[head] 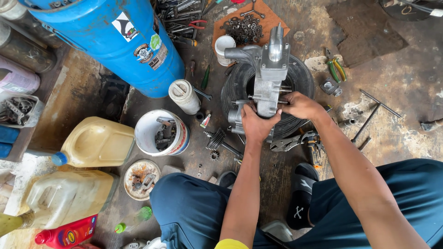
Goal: The person assembles a motorcycle gearbox by inserting gears and bearings into the casing. They then remove the gear shaft, place it in a bucket, and continue assembling the gear components by hand.
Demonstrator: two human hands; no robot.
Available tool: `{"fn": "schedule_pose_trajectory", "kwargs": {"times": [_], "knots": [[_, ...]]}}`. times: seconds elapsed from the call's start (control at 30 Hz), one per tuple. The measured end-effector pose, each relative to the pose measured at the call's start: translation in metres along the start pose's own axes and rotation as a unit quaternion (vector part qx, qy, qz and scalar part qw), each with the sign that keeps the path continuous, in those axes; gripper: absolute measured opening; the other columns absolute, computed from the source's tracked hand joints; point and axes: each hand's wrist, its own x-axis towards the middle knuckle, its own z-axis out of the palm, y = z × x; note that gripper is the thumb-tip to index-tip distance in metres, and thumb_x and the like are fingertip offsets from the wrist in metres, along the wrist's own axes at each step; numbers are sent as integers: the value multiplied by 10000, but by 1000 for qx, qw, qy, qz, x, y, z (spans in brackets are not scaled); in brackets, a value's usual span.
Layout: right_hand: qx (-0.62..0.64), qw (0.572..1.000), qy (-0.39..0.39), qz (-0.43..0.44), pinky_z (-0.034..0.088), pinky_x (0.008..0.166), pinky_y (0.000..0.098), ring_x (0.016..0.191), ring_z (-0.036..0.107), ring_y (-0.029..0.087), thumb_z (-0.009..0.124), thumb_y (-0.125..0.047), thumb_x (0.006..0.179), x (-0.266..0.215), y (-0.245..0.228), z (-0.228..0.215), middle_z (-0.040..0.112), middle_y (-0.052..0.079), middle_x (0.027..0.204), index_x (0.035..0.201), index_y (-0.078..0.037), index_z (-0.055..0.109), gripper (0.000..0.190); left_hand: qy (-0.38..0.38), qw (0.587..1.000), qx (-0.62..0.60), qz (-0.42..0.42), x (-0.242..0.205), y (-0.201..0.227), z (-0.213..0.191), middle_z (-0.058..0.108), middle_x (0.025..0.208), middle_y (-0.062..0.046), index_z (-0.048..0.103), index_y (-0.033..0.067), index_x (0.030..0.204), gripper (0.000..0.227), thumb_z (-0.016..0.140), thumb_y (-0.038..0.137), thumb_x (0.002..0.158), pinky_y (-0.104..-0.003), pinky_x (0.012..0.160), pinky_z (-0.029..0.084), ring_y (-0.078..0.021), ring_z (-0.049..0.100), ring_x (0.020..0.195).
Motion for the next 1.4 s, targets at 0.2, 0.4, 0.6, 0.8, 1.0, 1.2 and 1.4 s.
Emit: {"fn": "schedule_pose_trajectory", "kwargs": {"times": [0.2,0.4,0.6,0.8,1.0,1.2,1.4], "knots": [[-6,999,6,-35,515,736,481,717,674,387,669,-184,956,-11,-17,-1,684,238,713,816,36,710,264,2,1000,-1,-4,0,-3,1,544,999,-179,393,124,941,774,872,586,547,-599,777,575,-534,678,866],[5,998,35,-49,515,756,464,739,669,311,683,-170,945,-5,13,13,680,198,713,808,22,710,237,4,1000,-10,-5,1,-2,2,546,998,-188,391,119,930,765,875,586,565,-608,792,574,-546,671,876],[54,994,38,-87,517,780,467,734,670,311,651,-108,992,-8,17,15,708,223,763,878,53,743,218,22,1000,4,-9,0,-7,7,562,1000,-197,394,117,921,804,880,594,493,-570,826,578,-508,683,916],[60,993,32,-93,511,795,441,824,625,207,704,-101,953,-9,12,11,713,187,800,876,38,728,160,32,999,11,-11,1,-5,9,580,1008,-193,406,128,926,795,881,578,476,-553,837,582,-490,693,924],[71,993,29,-87,521,852,462,913,679,250,756,-120,935,-3,22,9,759,207,935,999,36,765,168,27,999,7,-17,1,-3,6,584,1016,-186,398,134,923,789,868,595,489,-547,853,576,-484,691,937],[47,994,49,-87,527,885,456,982,711,275,782,-110,909,-12,16,5,768,187,972,1053,-5,779,178,17,999,3,-28,-1,-2,6,585,1017,-206,398,120,930,805,870,594,482,-556,870,573,-490,686,960],[-121,986,84,-78,527,844,608,990,687,489,815,-232,855,-17,11,6,750,234,1012,1135,-73,735,331,9,999,0,-35,-1,-1,4,578,1020,-191,399,122,925,797,875,595,496,-561,886,565,-497,680,977]]}}
